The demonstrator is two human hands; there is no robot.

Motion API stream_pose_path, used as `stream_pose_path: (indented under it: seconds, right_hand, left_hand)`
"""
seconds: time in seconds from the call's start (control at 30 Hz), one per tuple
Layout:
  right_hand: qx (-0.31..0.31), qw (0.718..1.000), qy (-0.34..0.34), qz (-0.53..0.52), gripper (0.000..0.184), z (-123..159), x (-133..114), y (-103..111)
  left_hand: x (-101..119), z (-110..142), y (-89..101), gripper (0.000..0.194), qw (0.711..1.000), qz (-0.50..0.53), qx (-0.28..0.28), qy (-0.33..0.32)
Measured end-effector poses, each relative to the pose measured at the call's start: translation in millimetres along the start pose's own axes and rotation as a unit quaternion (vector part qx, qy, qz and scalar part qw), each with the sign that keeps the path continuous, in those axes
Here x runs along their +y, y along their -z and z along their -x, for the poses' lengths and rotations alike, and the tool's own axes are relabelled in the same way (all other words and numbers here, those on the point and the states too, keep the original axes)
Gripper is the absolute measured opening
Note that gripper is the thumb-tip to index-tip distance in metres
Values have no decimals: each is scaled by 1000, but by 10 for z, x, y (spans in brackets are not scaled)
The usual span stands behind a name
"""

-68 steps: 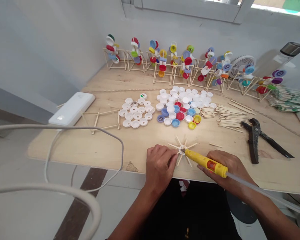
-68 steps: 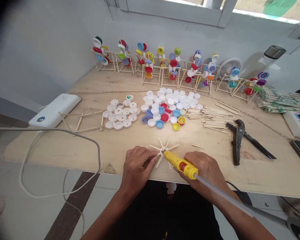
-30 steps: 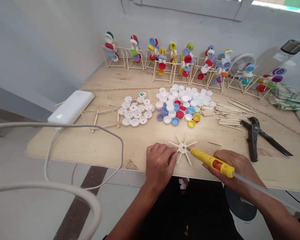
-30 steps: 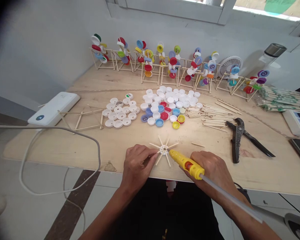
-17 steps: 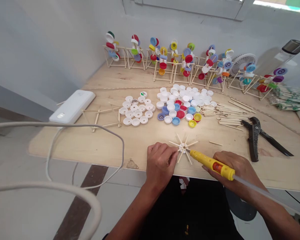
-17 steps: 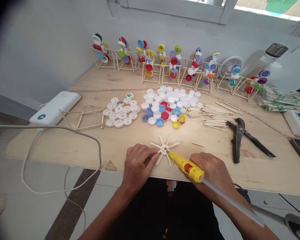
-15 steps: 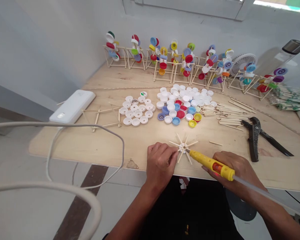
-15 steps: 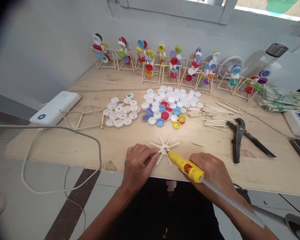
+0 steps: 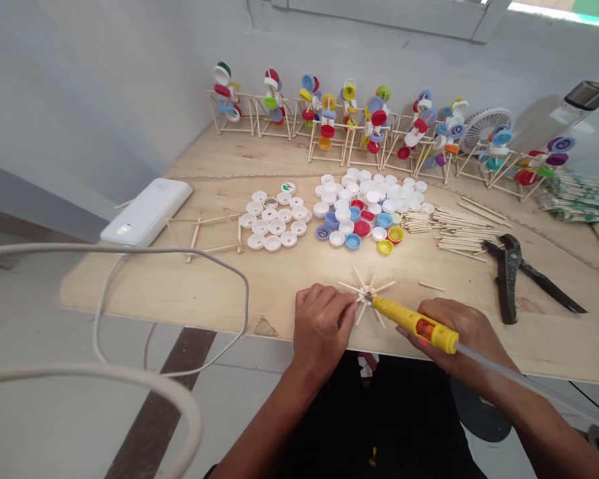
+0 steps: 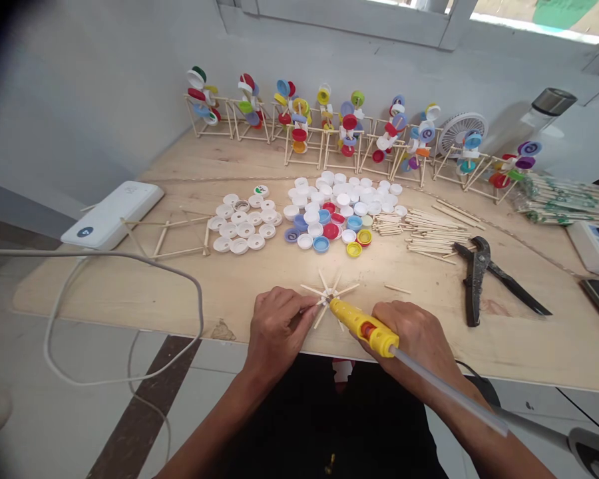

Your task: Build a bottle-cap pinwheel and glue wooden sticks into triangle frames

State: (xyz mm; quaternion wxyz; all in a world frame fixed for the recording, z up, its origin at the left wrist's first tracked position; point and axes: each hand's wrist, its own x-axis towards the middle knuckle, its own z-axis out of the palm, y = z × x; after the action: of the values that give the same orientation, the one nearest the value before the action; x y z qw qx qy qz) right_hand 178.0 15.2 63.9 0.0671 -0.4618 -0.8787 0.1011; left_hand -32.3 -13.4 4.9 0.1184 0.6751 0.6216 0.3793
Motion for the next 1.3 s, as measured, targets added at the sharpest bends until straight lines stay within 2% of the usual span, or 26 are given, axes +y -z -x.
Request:
stream_pose_path:
  seconds: [0.47,0.83,0.97,1.13,1.3]
  right_hand:
    - [24,1000,-15,4,36,-58,21,16]
    - [15,990,-71,-120,34,39,2,143]
    - [8,986,-70,-150,34,99,-2,172]
    - [-26,984,-66,-162,35,156,-38,131]
    - [-21,989,-67,-130,31,178,2,45]
  left_hand:
    - [-11,7,-7,13,1000,-6,-5,3]
    - [5,15,-7,11,1000,-14,0,-3]
    - [0,17,-13,10,1000,-11,-3,-1]
    - [1,22,-16,9,1000,-13,-4,-1]
    - [-2,28,-18,9,1000,-10,-6,1]
